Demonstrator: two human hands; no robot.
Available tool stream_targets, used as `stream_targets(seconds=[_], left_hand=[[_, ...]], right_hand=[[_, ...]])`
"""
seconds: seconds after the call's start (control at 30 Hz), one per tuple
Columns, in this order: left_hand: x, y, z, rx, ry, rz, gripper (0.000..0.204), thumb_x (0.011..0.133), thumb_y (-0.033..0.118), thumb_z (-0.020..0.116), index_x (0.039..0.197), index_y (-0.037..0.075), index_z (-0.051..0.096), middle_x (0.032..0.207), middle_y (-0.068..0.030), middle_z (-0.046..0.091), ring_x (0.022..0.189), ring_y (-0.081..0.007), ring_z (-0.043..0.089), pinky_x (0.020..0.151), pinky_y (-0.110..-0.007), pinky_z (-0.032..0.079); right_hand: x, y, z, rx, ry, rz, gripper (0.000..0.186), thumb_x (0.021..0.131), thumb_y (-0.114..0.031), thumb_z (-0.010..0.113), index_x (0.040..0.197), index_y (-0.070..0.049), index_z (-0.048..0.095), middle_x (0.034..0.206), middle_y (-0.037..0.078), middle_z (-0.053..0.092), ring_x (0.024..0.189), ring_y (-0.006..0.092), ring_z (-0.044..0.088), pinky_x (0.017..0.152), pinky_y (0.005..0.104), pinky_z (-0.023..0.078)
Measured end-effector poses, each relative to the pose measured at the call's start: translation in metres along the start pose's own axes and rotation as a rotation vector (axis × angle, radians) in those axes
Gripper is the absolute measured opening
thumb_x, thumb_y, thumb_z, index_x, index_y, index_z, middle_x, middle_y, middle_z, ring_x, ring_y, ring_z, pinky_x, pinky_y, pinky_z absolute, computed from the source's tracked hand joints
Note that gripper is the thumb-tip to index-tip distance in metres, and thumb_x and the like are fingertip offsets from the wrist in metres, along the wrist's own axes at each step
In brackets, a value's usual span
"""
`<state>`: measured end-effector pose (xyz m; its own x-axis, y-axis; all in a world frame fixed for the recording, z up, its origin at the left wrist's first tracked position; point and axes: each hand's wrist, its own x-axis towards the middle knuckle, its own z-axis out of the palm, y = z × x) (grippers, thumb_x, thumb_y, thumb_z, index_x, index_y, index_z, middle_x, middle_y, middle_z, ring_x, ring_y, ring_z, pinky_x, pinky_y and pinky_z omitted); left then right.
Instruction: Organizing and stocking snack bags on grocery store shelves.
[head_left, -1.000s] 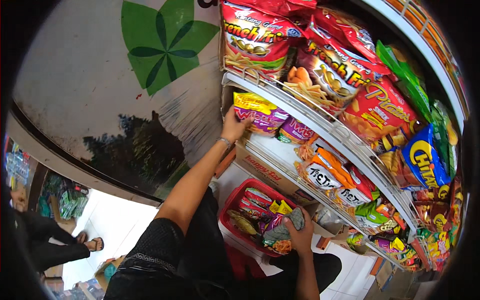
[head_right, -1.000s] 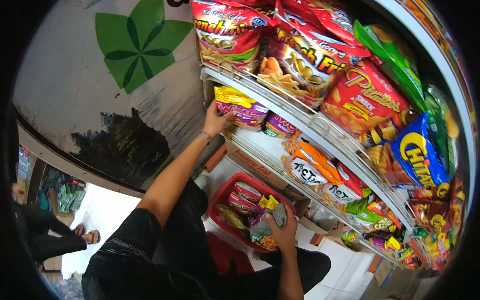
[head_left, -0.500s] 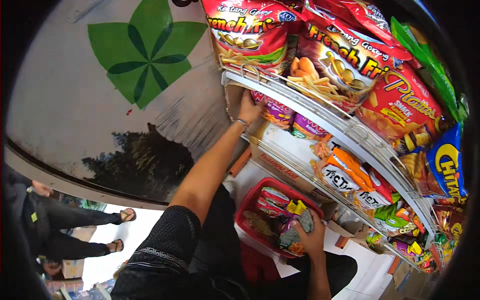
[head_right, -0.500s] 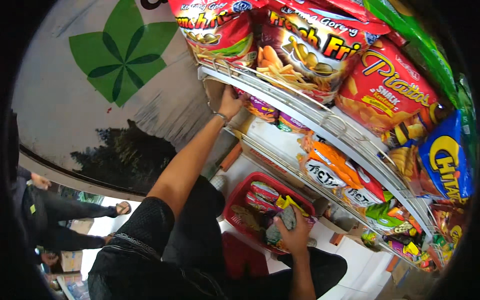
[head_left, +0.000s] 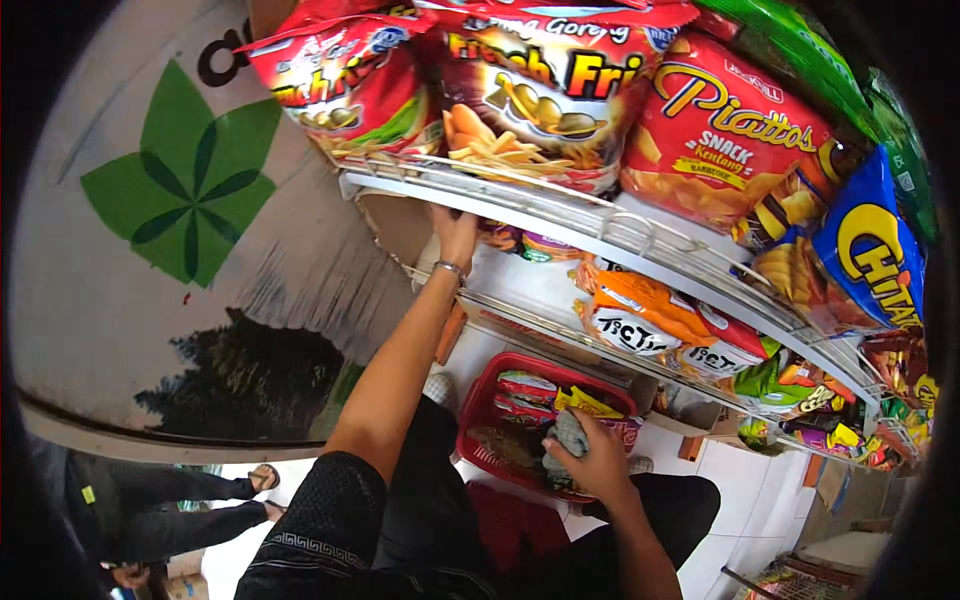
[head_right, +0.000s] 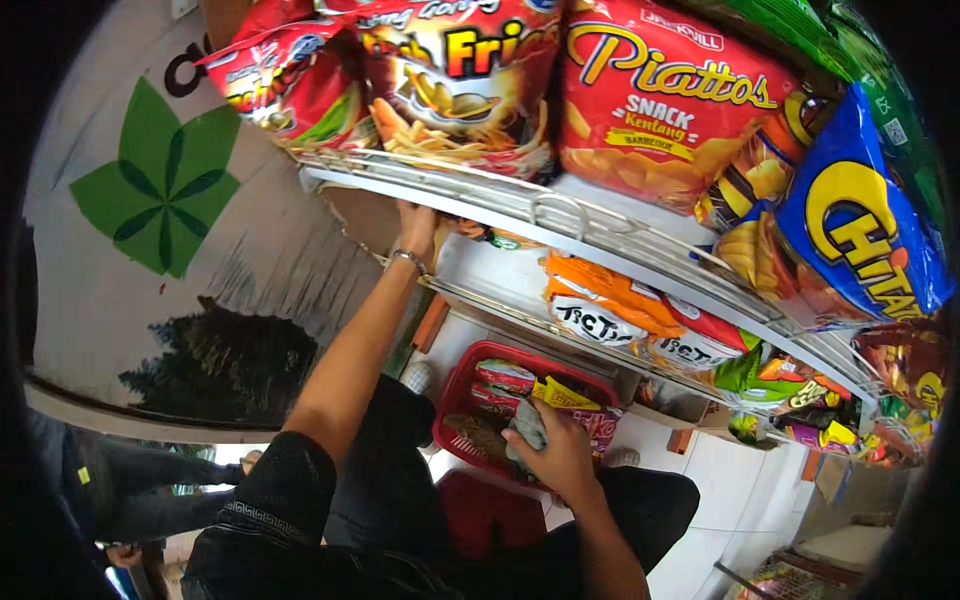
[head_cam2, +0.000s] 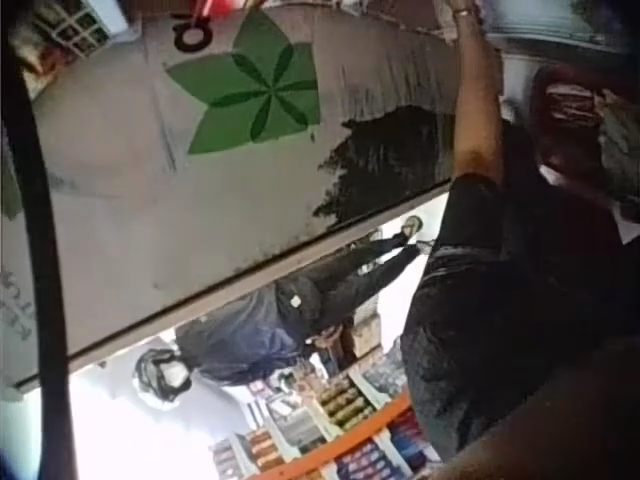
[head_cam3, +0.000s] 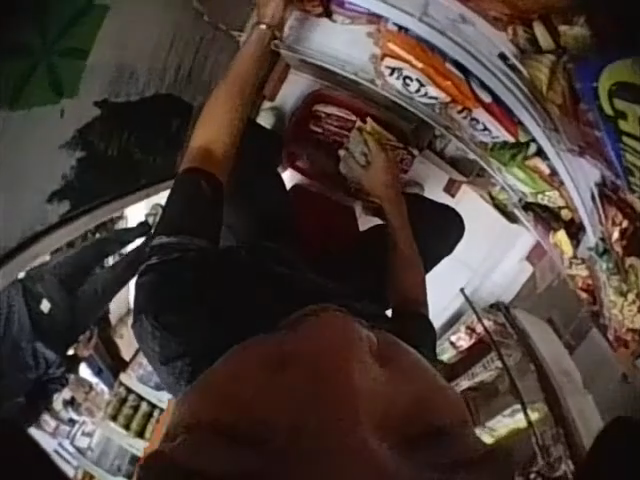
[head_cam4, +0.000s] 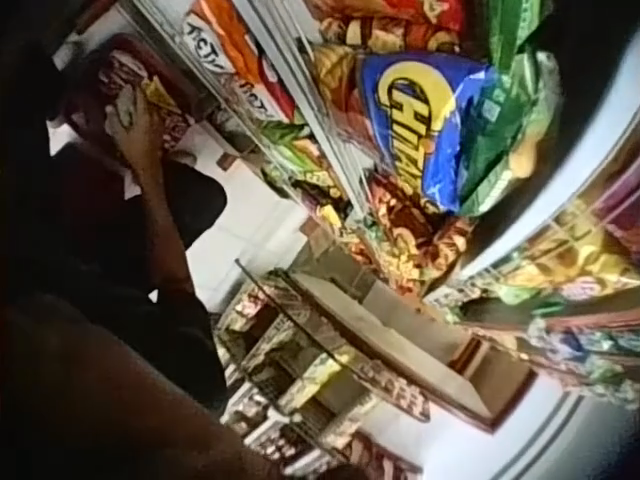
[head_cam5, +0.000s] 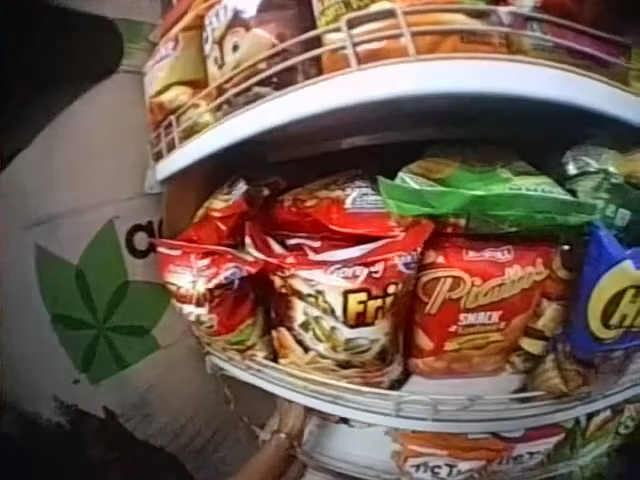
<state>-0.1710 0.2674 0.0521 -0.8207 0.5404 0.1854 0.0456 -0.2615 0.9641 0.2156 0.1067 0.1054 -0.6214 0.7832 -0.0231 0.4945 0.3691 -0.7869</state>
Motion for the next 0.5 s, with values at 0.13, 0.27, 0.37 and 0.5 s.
stream_targets(seconds=[0.13,0.27,0.37,0.5], left_hand=[[-0.003,-0.017,0.01,-0.054,0.086,0.238,0.046,0.083,0.009,0.067,0.122,-0.008,0.048,0.13,-0.0197,0.043,0.114,-0.0266,0.049,0.102,-0.035,0.037],[-0.001,-0.043,0.014,0.056,-0.048,0.001,0.06,0.086,0.021,0.068,0.133,-0.006,0.042,0.134,-0.0195,0.049,0.113,-0.0311,0.054,0.098,-0.041,0.045],[-0.013,-0.037,0.053,-0.412,-0.031,-0.343,0.054,0.092,0.024,0.062,0.137,0.001,0.042,0.133,-0.0145,0.053,0.116,-0.0275,0.056,0.095,-0.041,0.049],[0.031,-0.051,0.035,-0.803,-0.525,-0.312,0.022,0.097,0.031,0.052,0.107,0.012,0.058,0.103,-0.0033,0.061,0.094,-0.0163,0.058,0.083,-0.033,0.052]], right_hand=[[0.002,0.004,0.001,0.014,0.002,-0.043,0.06,0.078,-0.037,0.079,0.118,0.003,0.06,0.102,0.021,0.068,0.092,0.036,0.068,0.083,0.0415,0.052],[0.011,0.002,0.001,0.039,-0.038,-0.022,0.058,0.079,-0.037,0.078,0.117,0.003,0.061,0.102,0.021,0.068,0.092,0.0361,0.068,0.083,0.0415,0.053],[0.012,0.011,-0.001,-0.02,-0.028,-0.011,0.058,0.079,-0.037,0.079,0.117,0.003,0.061,0.102,0.021,0.068,0.092,0.0366,0.067,0.083,0.041,0.053],[0.023,0.01,0.007,0.009,-0.064,-0.052,0.058,0.079,-0.038,0.078,0.117,0.002,0.061,0.101,0.022,0.068,0.093,0.0371,0.067,0.083,0.0413,0.053]])
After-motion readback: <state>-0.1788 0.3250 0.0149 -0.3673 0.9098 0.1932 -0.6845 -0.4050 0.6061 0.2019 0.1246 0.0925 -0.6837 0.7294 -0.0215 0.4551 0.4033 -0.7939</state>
